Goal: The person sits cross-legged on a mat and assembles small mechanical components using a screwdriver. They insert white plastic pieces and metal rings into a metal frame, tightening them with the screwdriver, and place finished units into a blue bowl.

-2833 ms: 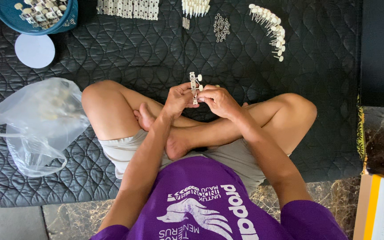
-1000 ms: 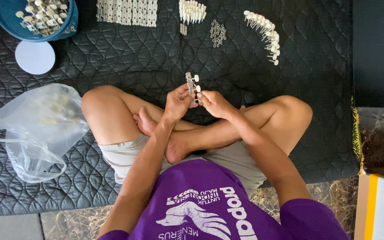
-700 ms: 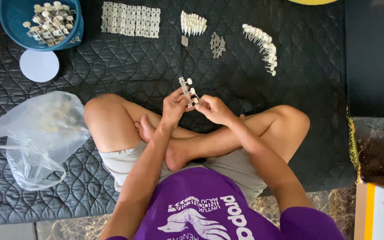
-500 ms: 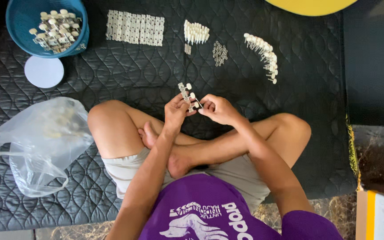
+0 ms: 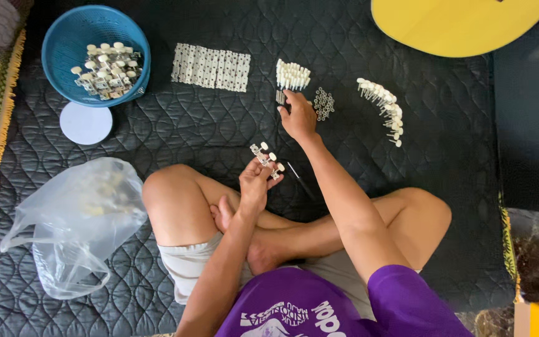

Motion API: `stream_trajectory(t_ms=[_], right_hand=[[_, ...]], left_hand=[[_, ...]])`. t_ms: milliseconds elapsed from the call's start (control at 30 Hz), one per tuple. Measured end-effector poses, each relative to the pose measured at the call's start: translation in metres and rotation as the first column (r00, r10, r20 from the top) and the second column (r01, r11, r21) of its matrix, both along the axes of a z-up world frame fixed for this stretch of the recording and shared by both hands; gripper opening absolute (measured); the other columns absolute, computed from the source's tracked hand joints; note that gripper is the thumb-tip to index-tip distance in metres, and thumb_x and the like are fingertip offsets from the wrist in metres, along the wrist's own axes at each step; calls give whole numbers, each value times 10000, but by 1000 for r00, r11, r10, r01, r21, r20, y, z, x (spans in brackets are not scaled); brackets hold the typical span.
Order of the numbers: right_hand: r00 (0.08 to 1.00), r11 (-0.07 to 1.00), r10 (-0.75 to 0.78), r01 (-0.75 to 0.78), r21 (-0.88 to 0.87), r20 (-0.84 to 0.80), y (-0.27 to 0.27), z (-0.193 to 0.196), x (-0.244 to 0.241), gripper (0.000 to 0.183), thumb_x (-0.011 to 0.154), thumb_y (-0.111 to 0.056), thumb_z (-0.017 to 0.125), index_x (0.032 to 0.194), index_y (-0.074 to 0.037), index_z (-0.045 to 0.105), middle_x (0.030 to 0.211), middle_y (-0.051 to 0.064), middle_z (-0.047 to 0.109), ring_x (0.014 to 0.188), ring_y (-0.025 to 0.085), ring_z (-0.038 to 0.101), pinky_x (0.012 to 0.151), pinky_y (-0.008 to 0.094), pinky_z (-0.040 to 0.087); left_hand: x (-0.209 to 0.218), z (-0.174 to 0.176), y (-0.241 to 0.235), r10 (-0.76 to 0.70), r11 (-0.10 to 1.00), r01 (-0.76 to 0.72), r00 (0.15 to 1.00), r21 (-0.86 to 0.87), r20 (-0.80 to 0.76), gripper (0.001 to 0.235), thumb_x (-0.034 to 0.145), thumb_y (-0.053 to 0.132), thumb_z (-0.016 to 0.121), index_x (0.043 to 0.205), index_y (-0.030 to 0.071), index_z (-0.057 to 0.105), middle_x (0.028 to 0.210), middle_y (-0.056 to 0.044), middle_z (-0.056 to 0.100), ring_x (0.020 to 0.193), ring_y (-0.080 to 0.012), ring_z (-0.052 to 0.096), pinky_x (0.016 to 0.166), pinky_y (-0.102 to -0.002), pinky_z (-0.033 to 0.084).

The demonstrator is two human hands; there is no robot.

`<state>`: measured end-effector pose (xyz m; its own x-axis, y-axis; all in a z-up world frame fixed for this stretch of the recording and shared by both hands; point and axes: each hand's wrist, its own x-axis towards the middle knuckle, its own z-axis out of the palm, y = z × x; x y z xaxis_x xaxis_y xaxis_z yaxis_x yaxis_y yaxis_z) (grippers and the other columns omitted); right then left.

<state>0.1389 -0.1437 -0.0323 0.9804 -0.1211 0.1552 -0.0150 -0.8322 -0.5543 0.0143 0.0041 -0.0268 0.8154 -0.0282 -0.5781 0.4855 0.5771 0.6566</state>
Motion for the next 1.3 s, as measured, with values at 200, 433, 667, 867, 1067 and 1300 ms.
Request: stream_trajectory(t_ms=[200, 433, 667, 867, 1067, 1300], right_hand=[[994, 994, -70, 63, -90, -79, 1, -14, 11, 337, 789, -251, 655, 1102, -210, 539, 908, -1, 523, 763, 336, 604, 689, 480, 508], [995, 994, -55, 47, -96, -85, 1, -13, 10, 306, 797, -277, 653, 1056, -222, 501, 914, -19, 513, 762, 333, 610, 700, 467, 509], [993, 990, -79, 68, -124, -91, 5, -7, 5, 266, 760, -221, 623, 973, -239, 464, 861, -3, 498, 740, 362, 601, 663, 498, 506], [991, 982, -131, 130, -135, 0, 4, -24, 3, 154, 768, -212, 571, 883, -258, 480, 788, -2, 520, 707, 324, 607, 644, 453, 510], [955, 944, -229, 171, 282, 190, -1, -9, -34, 99, 762, -107, 623, 861, -104, 616, 712, 118, 607, 671, 333, 617, 578, 400, 489], [973, 545, -120, 230, 806, -196, 2, 36, -137, 95, 845, -137, 571, 901, -76, 618, 843, 109, 655, 536, 110, 579, 503, 219, 501]], left_hand=[[3, 27, -2, -18, 1000, 18, 1000, -2, 0, 236, 805, -24, 583, 1037, 13, 574, 871, -99, 623, 841, -249, 656, 656, -439, 597], [1, 27, -4, 17, 999, -17, 1000, 43, -10, 271, 782, -49, 597, 1050, -13, 594, 783, -86, 522, 749, -211, 636, 651, -450, 596], [-1, 2, -1, -21, 997, 19, 1000, 78, 17, 260, 784, -12, 627, 1039, 32, 597, 751, -49, 552, 721, -170, 636, 647, -371, 598], [-1, 7, 1, -50, 991, 45, 998, 130, 36, 242, 755, 1, 672, 973, 75, 595, 765, -37, 609, 639, -114, 619, 523, -249, 588], [1, 13, 1, -23, 995, 17, 998, 95, 66, 250, 752, -6, 672, 970, 70, 576, 804, -54, 640, 663, -129, 641, 559, -244, 590], [2, 9, -2, -5, 993, 4, 1000, -117, -6, 112, 831, 103, 625, 929, 51, 622, 789, -121, 662, 717, -230, 683, 642, -335, 594]])
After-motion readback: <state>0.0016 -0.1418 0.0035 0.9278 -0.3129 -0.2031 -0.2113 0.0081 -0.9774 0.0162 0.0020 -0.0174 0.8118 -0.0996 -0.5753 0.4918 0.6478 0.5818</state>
